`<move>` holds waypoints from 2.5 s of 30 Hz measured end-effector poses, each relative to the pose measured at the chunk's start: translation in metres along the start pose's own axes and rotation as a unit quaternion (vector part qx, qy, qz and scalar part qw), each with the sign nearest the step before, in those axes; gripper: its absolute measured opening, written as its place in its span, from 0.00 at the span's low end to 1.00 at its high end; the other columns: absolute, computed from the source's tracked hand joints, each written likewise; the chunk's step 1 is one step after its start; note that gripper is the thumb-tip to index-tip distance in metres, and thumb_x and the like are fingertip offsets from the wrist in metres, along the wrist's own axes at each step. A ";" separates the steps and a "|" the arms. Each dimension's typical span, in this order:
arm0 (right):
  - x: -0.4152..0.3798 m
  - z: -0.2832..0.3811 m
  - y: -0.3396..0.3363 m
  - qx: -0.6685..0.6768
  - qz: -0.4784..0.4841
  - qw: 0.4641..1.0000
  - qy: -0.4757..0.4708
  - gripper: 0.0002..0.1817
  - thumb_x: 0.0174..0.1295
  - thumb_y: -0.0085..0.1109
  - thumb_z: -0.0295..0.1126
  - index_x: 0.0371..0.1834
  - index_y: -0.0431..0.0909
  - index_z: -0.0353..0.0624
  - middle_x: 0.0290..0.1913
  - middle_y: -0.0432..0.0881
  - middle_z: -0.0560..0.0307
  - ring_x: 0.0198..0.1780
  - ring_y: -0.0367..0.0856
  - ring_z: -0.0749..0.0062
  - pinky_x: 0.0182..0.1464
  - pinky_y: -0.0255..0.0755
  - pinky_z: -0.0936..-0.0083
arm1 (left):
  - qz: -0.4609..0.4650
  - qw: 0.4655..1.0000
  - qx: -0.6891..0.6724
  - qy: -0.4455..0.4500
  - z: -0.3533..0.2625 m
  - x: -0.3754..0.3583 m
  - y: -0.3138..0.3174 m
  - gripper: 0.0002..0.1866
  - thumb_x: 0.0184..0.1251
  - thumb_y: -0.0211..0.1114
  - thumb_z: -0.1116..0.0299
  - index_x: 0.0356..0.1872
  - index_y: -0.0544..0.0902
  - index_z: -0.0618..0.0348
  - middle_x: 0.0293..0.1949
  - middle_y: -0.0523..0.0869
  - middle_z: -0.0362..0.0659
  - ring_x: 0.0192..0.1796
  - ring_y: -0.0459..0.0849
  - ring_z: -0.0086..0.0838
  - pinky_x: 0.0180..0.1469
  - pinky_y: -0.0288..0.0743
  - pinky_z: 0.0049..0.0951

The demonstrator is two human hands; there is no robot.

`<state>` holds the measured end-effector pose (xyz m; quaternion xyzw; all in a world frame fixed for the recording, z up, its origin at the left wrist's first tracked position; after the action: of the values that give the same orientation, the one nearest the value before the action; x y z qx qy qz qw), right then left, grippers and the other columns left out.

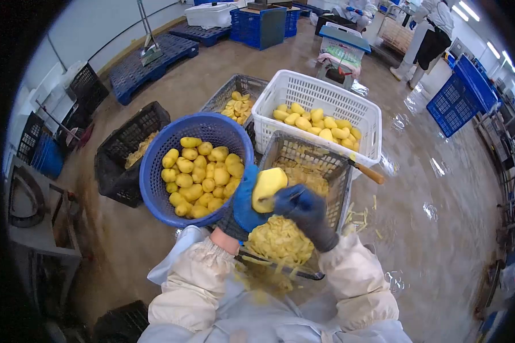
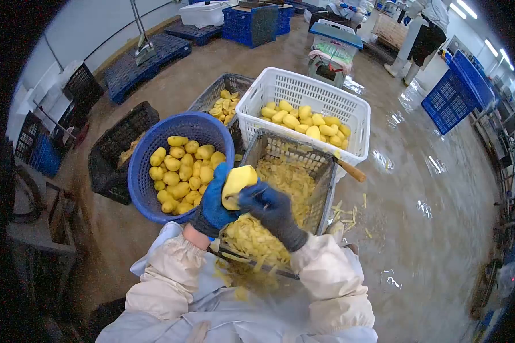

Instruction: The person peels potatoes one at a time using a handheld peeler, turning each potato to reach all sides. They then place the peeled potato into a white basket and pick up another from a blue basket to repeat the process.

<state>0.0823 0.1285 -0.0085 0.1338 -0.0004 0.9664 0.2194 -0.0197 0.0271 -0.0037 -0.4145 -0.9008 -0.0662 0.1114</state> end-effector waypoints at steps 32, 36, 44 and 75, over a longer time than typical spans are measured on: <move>0.032 -0.004 -0.087 0.031 -0.241 0.967 0.073 0.07 0.63 0.58 0.34 0.33 0.76 0.41 0.20 0.76 0.63 0.19 0.71 0.81 0.22 0.63 0.85 | 0.094 0.871 -0.391 -0.282 0.009 -0.016 0.016 0.28 0.65 0.58 0.52 0.60 0.70 0.63 0.44 0.81 0.49 0.38 0.82 0.33 0.38 0.77 0.28; 0.018 0.032 -0.041 0.144 -0.109 0.958 0.222 0.06 0.64 0.54 0.32 0.32 0.76 0.43 0.21 0.74 0.64 0.18 0.68 0.84 0.20 0.61 0.87 | 0.076 0.948 -0.229 -0.205 -0.001 -0.009 0.011 0.29 0.66 0.56 0.50 0.58 0.71 0.64 0.43 0.81 0.48 0.38 0.82 0.33 0.36 0.79 0.30; 0.020 0.026 -0.038 0.158 -0.088 0.976 0.118 0.08 0.64 0.55 0.32 0.30 0.76 0.41 0.22 0.75 0.64 0.18 0.69 0.84 0.21 0.63 0.88 | 0.068 0.959 -0.204 -0.182 -0.002 -0.006 0.008 0.25 0.65 0.61 0.59 0.57 0.72 0.64 0.47 0.80 0.46 0.47 0.81 0.29 0.46 0.78 0.27; 0.011 0.011 -0.015 0.055 -0.073 0.990 0.107 0.05 0.61 0.60 0.30 0.36 0.79 0.40 0.27 0.80 0.59 0.27 0.76 0.82 0.30 0.70 0.81 | 0.012 0.840 -0.461 -0.287 0.046 -0.017 0.003 0.28 0.69 0.54 0.51 0.61 0.69 0.62 0.47 0.81 0.50 0.43 0.82 0.36 0.42 0.81 0.35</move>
<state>0.0818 0.1458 0.0046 0.0414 0.0856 0.9551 0.2807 -0.0131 0.0261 -0.0529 -0.4290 -0.7530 -0.3503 -0.3553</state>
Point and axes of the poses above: each hand's wrist, its own x-axis towards the middle knuckle, its own y-axis out of the palm, z = x × y, the point moved 3 cm from there along x, towards the middle knuckle
